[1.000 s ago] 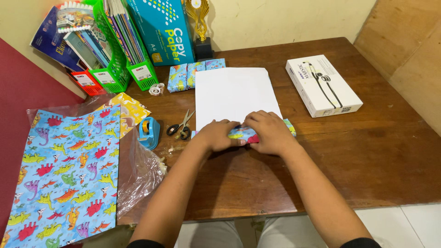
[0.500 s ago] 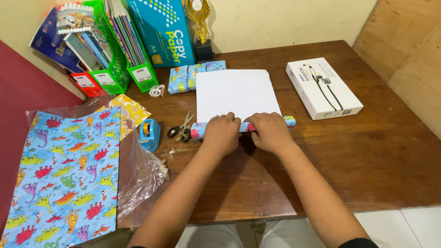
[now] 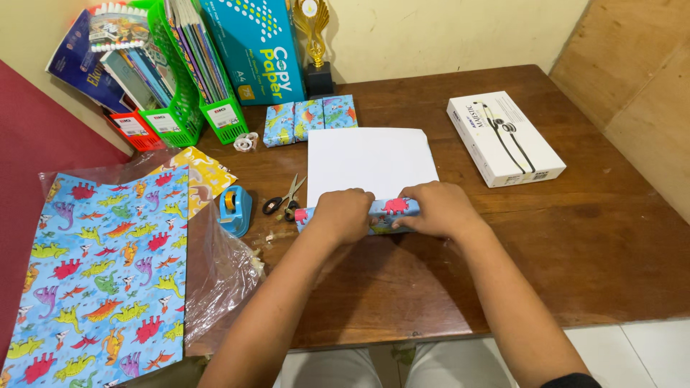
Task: The person wraps a small rectangular box with dinosaur-patterned wrapping paper, folds the ends, and secures them with tape. They then place a smartphone box on a sheet of white paper and begin wrapping it with the same patterned paper.
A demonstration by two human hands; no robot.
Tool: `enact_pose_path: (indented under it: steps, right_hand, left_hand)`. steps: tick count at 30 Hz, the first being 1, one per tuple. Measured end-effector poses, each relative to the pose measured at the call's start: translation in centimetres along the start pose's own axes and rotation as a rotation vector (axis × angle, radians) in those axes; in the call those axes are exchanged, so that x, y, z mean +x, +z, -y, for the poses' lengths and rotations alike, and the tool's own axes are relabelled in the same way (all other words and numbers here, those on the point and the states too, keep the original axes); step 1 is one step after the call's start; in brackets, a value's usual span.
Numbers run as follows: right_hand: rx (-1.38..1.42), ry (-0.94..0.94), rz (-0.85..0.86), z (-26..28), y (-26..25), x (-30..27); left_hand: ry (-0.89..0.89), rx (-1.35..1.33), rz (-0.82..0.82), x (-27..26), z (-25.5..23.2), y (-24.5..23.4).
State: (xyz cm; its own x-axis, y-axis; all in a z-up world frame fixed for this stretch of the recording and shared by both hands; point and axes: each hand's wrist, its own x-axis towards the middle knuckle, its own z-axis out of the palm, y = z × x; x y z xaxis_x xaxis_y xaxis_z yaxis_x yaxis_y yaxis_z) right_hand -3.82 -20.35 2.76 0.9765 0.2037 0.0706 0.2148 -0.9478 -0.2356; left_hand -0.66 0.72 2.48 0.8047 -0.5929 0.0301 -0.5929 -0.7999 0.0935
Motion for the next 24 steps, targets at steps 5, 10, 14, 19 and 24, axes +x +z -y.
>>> enact_pose_path:
  steps: [5,10,14,19,24]
  right_hand:
    - [0.004,0.048,0.100,-2.7,-1.6,-0.7]
    - [0.024,0.050,-0.045,-4.5,-3.4,-1.5]
    - [0.008,-0.148,-0.279,-3.4,-2.5,-1.1]
    - [0.080,-0.124,-0.120,-1.6,-0.5,2.3]
    - [0.055,0.029,0.150,-1.1,0.9,5.5]
  left_hand:
    - [0.015,-0.042,0.098,0.6,0.8,-1.1]
    - [-0.032,-0.136,0.187,1.9,1.6,-1.9]
    - [-0.094,-0.221,0.245,3.0,2.1,-2.0]
    - [-0.070,-0.247,0.243,3.3,2.6,-1.2]
    - [0.016,-0.180,0.148,4.3,3.5,0.1]
